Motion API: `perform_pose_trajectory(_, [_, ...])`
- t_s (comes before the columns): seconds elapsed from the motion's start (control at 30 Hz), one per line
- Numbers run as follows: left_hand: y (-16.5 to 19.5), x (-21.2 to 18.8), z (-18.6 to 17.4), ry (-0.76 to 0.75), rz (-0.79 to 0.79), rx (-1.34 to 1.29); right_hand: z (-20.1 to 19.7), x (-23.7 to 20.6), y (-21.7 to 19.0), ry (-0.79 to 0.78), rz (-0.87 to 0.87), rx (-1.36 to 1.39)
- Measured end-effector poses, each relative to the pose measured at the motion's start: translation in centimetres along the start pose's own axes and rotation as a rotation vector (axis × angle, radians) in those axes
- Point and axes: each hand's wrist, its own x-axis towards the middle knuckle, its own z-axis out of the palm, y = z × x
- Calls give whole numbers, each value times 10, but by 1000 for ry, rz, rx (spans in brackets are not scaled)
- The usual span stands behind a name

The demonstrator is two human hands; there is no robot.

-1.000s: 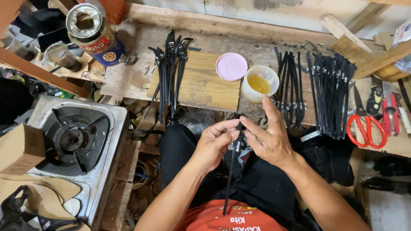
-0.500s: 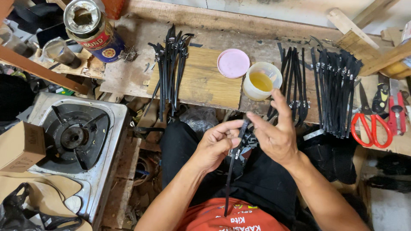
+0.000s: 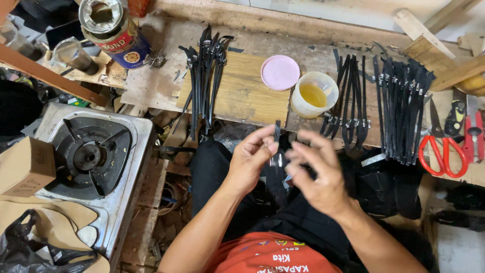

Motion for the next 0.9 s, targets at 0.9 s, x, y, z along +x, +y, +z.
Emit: perform_pose_trajectory(0.9, [32, 11, -21, -115, -62, 283, -62, 88, 54, -30, -87, -698])
